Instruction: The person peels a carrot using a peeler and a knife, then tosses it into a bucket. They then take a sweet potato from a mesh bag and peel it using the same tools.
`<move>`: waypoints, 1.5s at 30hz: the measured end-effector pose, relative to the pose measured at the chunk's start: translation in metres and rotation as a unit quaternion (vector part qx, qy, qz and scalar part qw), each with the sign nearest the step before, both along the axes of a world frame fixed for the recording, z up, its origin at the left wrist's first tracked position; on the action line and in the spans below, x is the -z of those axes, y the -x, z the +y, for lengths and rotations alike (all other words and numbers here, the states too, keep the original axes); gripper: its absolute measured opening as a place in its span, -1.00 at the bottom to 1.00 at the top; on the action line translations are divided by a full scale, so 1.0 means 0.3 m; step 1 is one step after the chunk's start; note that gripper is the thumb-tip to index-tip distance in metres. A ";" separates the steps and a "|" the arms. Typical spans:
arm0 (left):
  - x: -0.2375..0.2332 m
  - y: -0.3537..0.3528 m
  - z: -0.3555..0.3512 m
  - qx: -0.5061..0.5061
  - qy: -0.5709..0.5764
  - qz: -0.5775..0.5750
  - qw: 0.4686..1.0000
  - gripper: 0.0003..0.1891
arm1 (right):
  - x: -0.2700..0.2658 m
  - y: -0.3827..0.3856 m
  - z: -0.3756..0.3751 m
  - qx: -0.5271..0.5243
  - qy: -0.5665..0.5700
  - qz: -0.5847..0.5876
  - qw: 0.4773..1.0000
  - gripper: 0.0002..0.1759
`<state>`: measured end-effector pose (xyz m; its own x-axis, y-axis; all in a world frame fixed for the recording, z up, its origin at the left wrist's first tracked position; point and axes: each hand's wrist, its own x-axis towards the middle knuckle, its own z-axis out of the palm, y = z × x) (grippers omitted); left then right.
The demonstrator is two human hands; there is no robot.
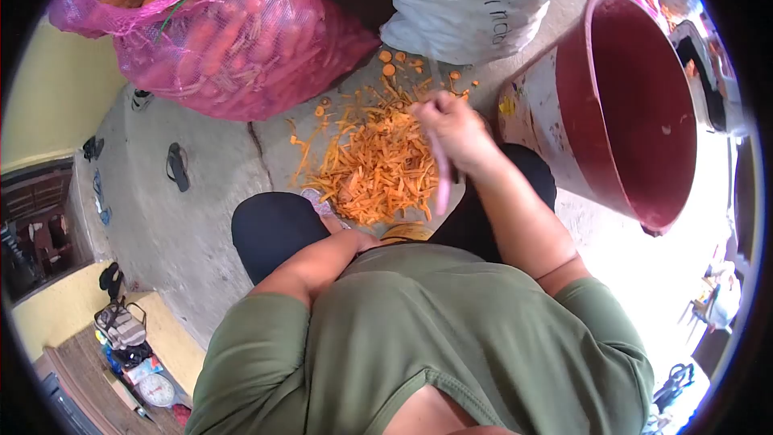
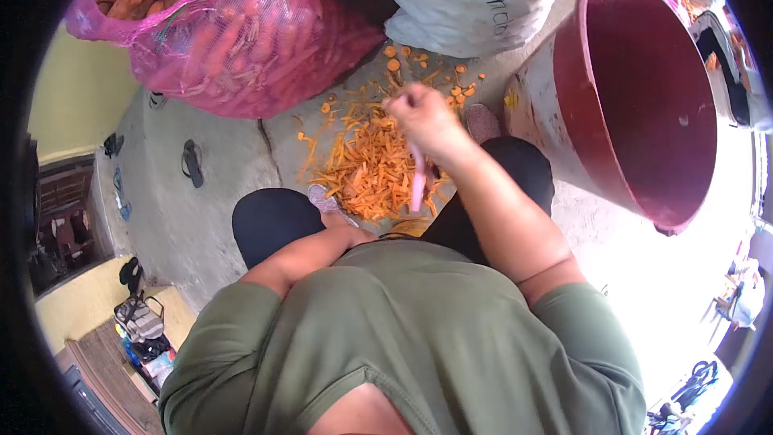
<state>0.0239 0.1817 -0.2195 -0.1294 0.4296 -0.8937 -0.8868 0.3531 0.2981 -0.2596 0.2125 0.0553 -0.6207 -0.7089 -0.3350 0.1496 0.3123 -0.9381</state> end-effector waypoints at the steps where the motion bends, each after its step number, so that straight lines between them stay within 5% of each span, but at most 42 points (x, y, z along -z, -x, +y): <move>1: -0.002 -0.003 0.003 0.001 -0.002 -0.008 1.000 -0.51 | -0.061 0.020 0.043 -0.010 -0.027 -0.006 1.000 -0.71; 3: -0.005 0.014 0.003 -0.002 -0.005 -0.021 1.000 -0.52 | -0.240 0.017 0.152 0.027 -0.015 0.151 0.988 -0.71; 4: -0.024 0.026 -0.006 0.019 0.006 -0.002 1.000 -0.51 | -0.287 0.039 0.219 0.027 -0.030 0.354 0.934 -0.74; 5: -0.069 0.045 -0.012 0.039 0.016 0.017 0.999 -0.51 | -0.310 0.051 0.277 0.105 -0.053 0.418 0.901 -0.77; 7: -0.124 0.083 -0.020 0.081 0.000 0.107 0.991 -0.50 | -0.384 0.076 0.369 0.215 -0.198 0.373 0.881 -0.74; 9: -0.149 0.107 -0.022 0.123 -0.047 0.244 0.961 -0.49 | -0.355 0.139 0.461 0.207 -0.353 0.535 0.739 -0.62; 11: -0.127 0.123 0.003 0.108 -0.011 0.223 0.969 -0.44 | -0.294 0.180 0.519 0.187 -0.421 0.557 0.691 -0.64; 13: -0.140 0.125 0.038 0.050 0.052 0.194 0.978 -0.41 | -0.297 0.184 0.503 0.087 -0.521 0.460 0.713 -0.71; 18: -0.195 0.128 0.042 0.063 0.093 0.145 0.983 -0.42 | -0.283 0.180 0.487 0.101 -0.488 0.520 0.694 -0.89; 31: -0.248 0.145 0.030 0.094 0.103 0.120 0.983 -0.43 | -0.312 0.103 0.542 -0.038 -0.445 0.548 0.707 -0.97; 33: -0.241 0.143 0.033 0.096 0.104 0.122 0.982 -0.44 | -0.323 0.163 0.538 -0.093 -0.487 0.551 0.672 -0.83; 35: -0.242 0.146 0.030 0.095 0.107 0.123 0.982 -0.44 | -0.358 0.224 0.489 -0.081 -0.488 0.511 0.703 -0.82; 37: -0.241 0.142 0.027 0.092 0.108 0.124 0.982 -0.45 | -0.353 0.277 0.452 -0.090 -0.390 0.578 0.711 -0.84; 43: -0.238 0.118 0.011 0.080 0.112 0.130 0.982 -0.46 | -0.315 0.306 0.366 -0.122 -0.382 0.626 0.669 -0.89; 45: -0.234 0.113 0.012 0.079 0.110 0.129 0.982 -0.46 | -0.335 0.271 0.384 -0.146 -0.387 0.572 0.708 -0.90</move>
<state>-0.0101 0.1853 -0.1494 -0.3116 0.2630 -0.9131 -0.7205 0.5611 0.4075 -0.3408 0.3278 0.1558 -0.6640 -0.7425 -0.0890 -0.7478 0.6596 0.0761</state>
